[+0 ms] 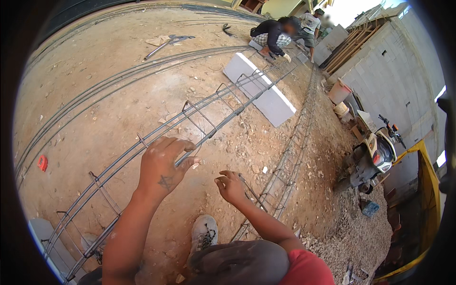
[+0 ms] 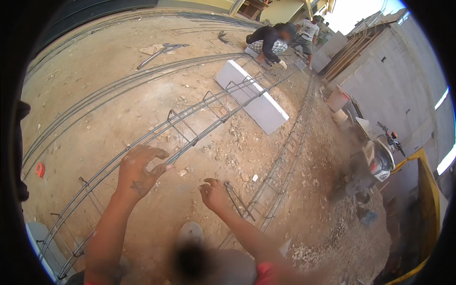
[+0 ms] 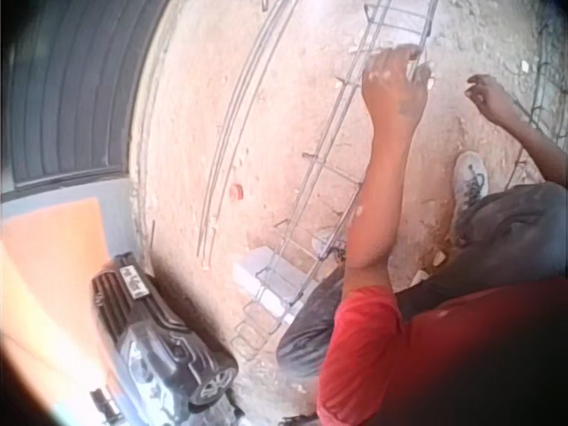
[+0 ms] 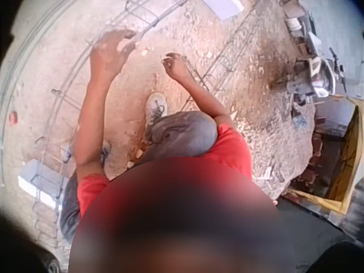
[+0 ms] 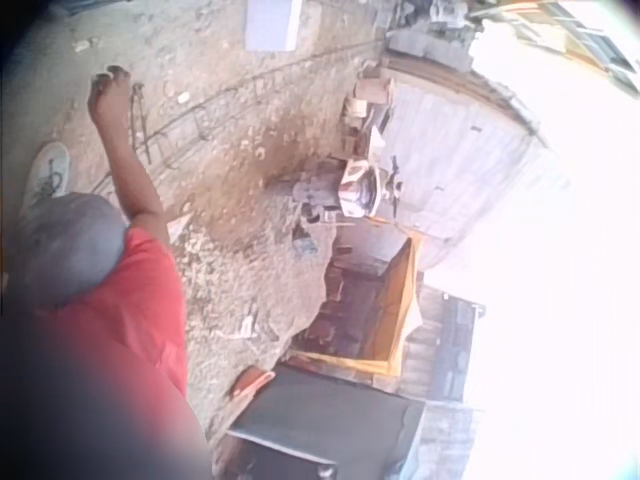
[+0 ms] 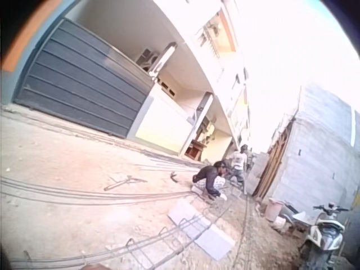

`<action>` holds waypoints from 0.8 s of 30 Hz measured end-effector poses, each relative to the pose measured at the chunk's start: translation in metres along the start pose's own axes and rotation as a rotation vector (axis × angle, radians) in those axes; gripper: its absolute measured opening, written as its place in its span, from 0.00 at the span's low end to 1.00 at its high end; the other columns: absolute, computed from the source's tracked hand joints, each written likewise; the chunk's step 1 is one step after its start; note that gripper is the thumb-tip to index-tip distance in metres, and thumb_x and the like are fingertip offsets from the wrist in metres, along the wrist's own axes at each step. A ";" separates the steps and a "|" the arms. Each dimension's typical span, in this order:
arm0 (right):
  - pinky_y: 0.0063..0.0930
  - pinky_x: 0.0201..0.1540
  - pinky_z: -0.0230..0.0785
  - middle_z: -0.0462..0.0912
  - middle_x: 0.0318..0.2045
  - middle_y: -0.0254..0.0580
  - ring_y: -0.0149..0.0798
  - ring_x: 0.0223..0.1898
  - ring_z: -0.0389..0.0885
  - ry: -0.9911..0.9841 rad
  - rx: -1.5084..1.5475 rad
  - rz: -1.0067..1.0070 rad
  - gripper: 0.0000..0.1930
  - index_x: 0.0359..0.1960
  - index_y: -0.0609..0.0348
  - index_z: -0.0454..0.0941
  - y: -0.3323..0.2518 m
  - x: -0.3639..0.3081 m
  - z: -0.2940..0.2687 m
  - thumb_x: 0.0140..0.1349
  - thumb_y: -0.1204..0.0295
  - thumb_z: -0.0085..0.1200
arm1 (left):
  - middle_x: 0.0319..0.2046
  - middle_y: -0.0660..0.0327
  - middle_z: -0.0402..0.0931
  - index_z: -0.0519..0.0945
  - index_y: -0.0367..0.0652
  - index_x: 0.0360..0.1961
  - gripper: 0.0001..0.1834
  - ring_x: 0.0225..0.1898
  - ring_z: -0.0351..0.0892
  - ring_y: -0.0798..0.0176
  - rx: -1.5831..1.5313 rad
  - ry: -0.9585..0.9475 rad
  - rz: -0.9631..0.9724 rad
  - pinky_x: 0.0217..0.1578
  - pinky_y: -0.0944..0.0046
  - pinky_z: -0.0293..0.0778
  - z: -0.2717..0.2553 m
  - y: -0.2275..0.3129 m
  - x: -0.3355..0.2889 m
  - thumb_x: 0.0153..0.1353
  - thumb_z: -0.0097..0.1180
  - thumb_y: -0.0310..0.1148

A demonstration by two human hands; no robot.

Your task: The person assembles a rebar cage by tying intersecting bars with wire using pliers. They repeatedly wrap wire around joints and twist it to secure the structure.

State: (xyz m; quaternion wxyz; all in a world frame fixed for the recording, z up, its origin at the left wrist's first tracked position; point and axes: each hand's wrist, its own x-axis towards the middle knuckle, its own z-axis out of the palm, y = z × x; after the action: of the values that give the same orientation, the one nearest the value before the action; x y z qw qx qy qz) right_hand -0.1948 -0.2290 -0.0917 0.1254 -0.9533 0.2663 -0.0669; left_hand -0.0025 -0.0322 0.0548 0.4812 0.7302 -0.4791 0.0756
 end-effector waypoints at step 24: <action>0.53 0.39 0.72 0.81 0.30 0.62 0.63 0.35 0.81 -0.115 -0.137 0.373 0.11 0.29 0.63 0.78 0.088 -0.053 -0.063 0.57 0.67 0.51 | 0.30 0.58 0.83 0.83 0.36 0.34 0.11 0.31 0.81 0.67 -0.531 -0.049 -0.683 0.35 0.68 0.76 0.017 0.010 -0.144 0.57 0.68 0.33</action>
State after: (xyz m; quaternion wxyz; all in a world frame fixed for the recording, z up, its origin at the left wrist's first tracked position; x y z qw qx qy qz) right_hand -0.2950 -0.2874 -0.0588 0.0855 -0.8960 0.4347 0.0303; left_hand -0.0924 0.0448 -0.0303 0.6382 0.6992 -0.2242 -0.2312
